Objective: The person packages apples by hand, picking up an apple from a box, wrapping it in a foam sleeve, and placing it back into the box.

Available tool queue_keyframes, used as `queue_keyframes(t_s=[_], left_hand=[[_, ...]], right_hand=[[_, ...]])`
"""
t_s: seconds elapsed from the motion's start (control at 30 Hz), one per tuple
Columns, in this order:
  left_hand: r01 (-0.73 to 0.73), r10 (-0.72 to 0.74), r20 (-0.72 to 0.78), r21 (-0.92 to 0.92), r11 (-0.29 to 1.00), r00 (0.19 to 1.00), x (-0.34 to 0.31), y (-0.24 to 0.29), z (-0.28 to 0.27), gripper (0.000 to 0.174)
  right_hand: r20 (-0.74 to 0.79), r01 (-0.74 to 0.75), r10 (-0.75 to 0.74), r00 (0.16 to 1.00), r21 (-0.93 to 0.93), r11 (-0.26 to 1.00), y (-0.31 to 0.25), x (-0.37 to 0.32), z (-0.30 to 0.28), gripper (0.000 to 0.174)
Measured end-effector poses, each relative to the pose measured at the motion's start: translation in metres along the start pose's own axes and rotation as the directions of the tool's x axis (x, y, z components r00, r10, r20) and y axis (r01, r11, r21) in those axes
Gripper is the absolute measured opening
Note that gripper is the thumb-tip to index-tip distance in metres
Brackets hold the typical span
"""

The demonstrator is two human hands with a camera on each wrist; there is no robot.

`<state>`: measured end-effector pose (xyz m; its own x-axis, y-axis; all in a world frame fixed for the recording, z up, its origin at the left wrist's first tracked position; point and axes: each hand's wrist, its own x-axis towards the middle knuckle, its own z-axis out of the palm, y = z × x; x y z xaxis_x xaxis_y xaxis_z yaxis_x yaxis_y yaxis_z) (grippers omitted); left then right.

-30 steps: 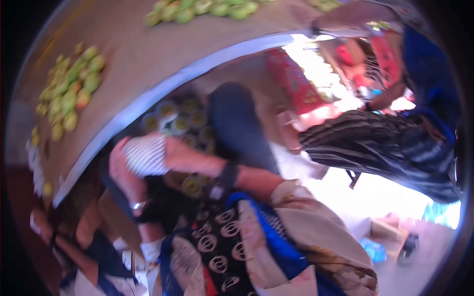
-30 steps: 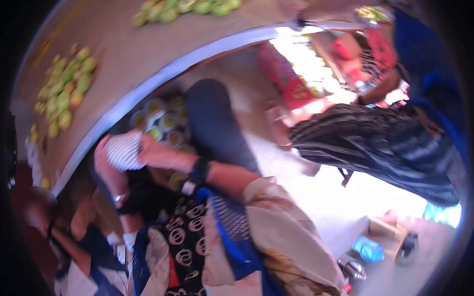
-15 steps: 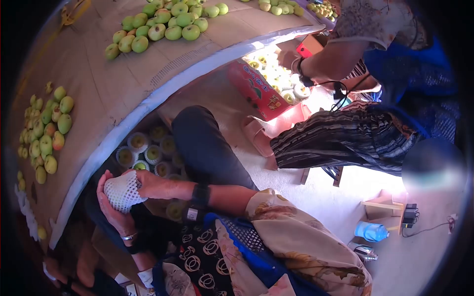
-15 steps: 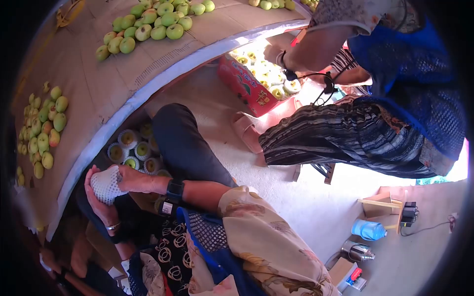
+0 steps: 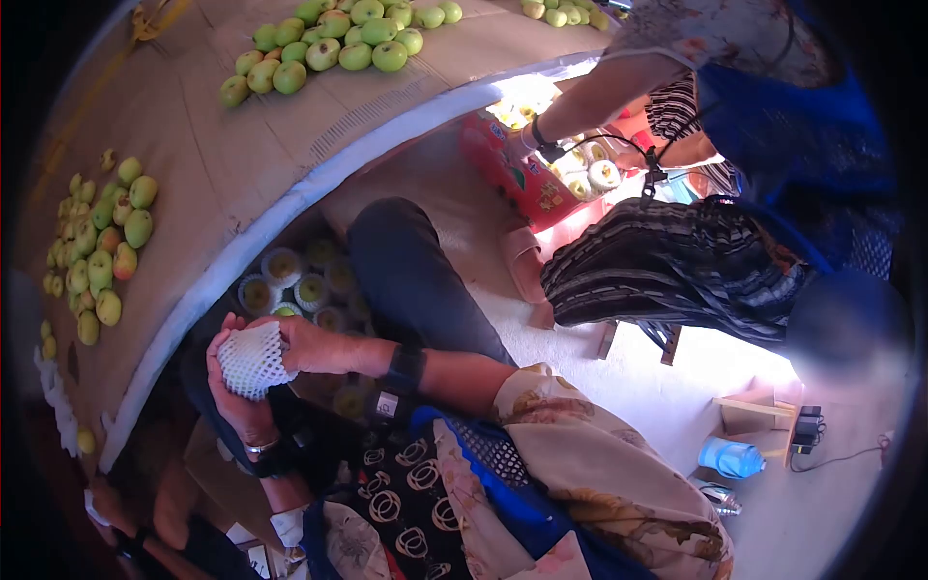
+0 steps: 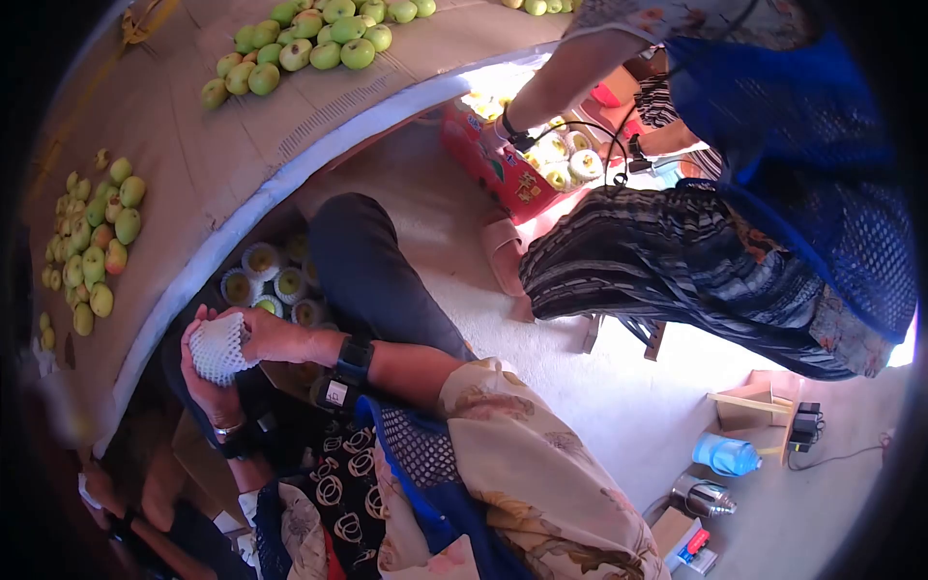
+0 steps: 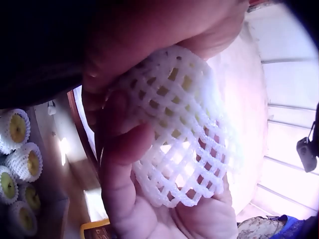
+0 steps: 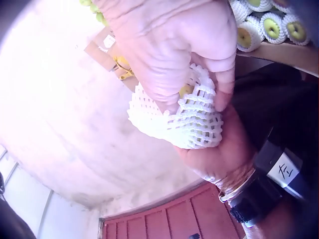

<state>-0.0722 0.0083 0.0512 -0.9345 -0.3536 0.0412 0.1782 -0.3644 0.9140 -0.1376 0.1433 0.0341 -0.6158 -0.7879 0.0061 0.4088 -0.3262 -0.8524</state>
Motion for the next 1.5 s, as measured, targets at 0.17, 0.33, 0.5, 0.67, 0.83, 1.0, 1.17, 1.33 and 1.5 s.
queue_keyframes(t_s=[0.17,0.33,0.5,0.67,0.83,1.0,1.17,1.33,1.5], left_hand=[[0.063,-0.062,0.017,-0.112,0.992,0.998,-0.012,0.018,0.029,0.046],[0.019,-0.021,-0.028,-0.060,0.998,0.999,-0.013,0.018,0.040,0.049],[0.018,-0.020,-0.031,-0.068,0.998,0.999,-0.009,0.011,0.028,0.049],[-0.050,0.049,-0.112,-0.009,0.999,0.992,-0.003,0.003,0.023,0.057],[0.029,-0.030,-0.157,-0.009,1.000,0.987,0.008,-0.005,-0.004,0.051],[0.057,-0.062,-0.186,-0.034,0.998,0.981,0.008,0.000,-0.024,0.047],[-0.022,0.064,-0.140,0.284,0.959,0.988,0.001,0.001,-0.042,0.039],[0.068,-0.021,-0.249,0.179,0.981,0.968,-0.006,0.014,-0.029,0.036],[0.157,-0.153,-0.256,-0.003,0.988,0.954,-0.005,-0.003,-0.050,0.038]], right_hand=[[-0.002,-0.026,0.026,1.000,-0.059,0.998,-0.025,-0.018,0.003,0.050],[-0.051,0.002,-0.003,0.999,-0.028,1.000,-0.022,-0.019,0.001,0.052],[-0.062,-0.032,0.028,0.998,-0.059,0.998,-0.025,-0.015,0.000,0.052],[-0.101,-0.071,0.051,0.994,-0.207,0.976,-0.011,-0.001,-0.006,0.050],[-0.144,-0.003,-0.050,0.988,-0.345,0.938,-0.005,0.012,-0.001,0.042],[-0.198,-0.029,-0.072,0.978,-0.464,0.886,0.014,0.024,0.013,0.043],[-0.173,0.034,-0.138,0.975,-0.496,0.867,0.016,0.023,0.026,0.046],[-0.170,0.022,-0.151,0.974,-0.591,0.807,0.022,0.027,0.029,0.044],[-0.135,0.022,-0.127,0.983,-0.599,0.801,0.025,0.028,0.022,0.042]])
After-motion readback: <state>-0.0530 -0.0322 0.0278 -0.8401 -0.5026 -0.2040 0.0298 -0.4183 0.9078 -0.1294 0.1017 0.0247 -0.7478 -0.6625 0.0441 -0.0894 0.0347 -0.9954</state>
